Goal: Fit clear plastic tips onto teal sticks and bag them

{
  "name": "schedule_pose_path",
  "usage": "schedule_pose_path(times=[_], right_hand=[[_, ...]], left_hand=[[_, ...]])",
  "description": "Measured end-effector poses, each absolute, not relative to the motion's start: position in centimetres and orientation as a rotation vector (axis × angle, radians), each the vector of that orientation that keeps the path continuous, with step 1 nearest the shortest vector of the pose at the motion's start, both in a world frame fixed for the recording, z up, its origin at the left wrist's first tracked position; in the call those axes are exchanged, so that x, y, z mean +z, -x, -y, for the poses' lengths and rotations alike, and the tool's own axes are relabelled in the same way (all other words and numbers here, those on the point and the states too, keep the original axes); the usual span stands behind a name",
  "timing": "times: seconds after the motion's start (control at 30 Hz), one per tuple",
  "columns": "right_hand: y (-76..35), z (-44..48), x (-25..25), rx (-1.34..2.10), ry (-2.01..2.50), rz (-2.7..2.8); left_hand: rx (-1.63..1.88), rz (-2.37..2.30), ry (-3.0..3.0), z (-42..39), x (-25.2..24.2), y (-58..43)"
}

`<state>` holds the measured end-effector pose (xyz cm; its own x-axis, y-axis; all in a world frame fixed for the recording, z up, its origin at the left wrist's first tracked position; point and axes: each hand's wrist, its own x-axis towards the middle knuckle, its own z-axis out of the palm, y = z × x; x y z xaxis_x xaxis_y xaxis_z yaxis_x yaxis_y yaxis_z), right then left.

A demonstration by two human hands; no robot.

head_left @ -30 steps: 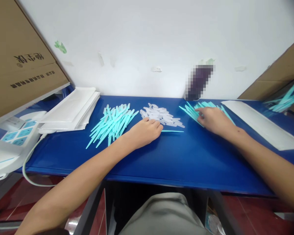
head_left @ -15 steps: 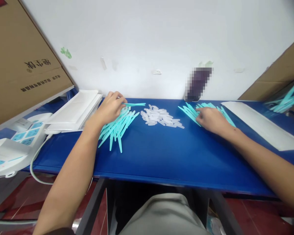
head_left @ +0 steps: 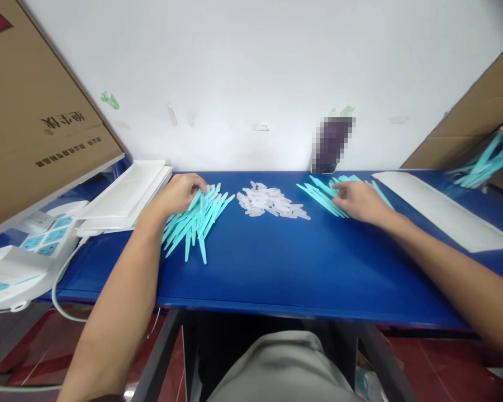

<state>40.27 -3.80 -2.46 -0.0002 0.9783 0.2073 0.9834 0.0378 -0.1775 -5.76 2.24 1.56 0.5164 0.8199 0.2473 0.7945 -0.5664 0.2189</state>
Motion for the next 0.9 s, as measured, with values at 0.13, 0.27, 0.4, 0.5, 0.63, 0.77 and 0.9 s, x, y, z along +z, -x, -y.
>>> schedule_pose_path(times=[0.13,0.27,0.4,0.5,0.63,0.77,0.9], right_hand=[[-40.1,4.1,-1.7,0.03,1.99,2.032],[-39.7,4.6,-0.9,0.216,1.912,1.899],[-38.4,4.9,-1.1,0.514,1.733,1.706],[-37.0,5.2,-1.9,0.761,1.506,1.452],[-35.5,6.0,-2.3,0.921,1.438,1.246],[-34.6,7.1,-1.6,0.98,1.447,1.293],[-34.2,7.8,-0.6,1.142,1.475,1.385]], left_hand=[[0.397,-1.485,-2.57,-2.2,1.7,6.2],[0.39,-1.541,-2.576,-2.2,1.8,6.4],[0.573,-1.57,-2.748,-1.4,2.1,4.8],[0.68,-1.398,-2.925,0.3,2.0,1.7],[0.475,-1.056,-3.153,3.0,0.6,-3.5],[0.317,-1.017,-3.251,4.2,-1.5,-6.4],[0.362,-1.132,-3.172,3.9,-2.4,-6.2]])
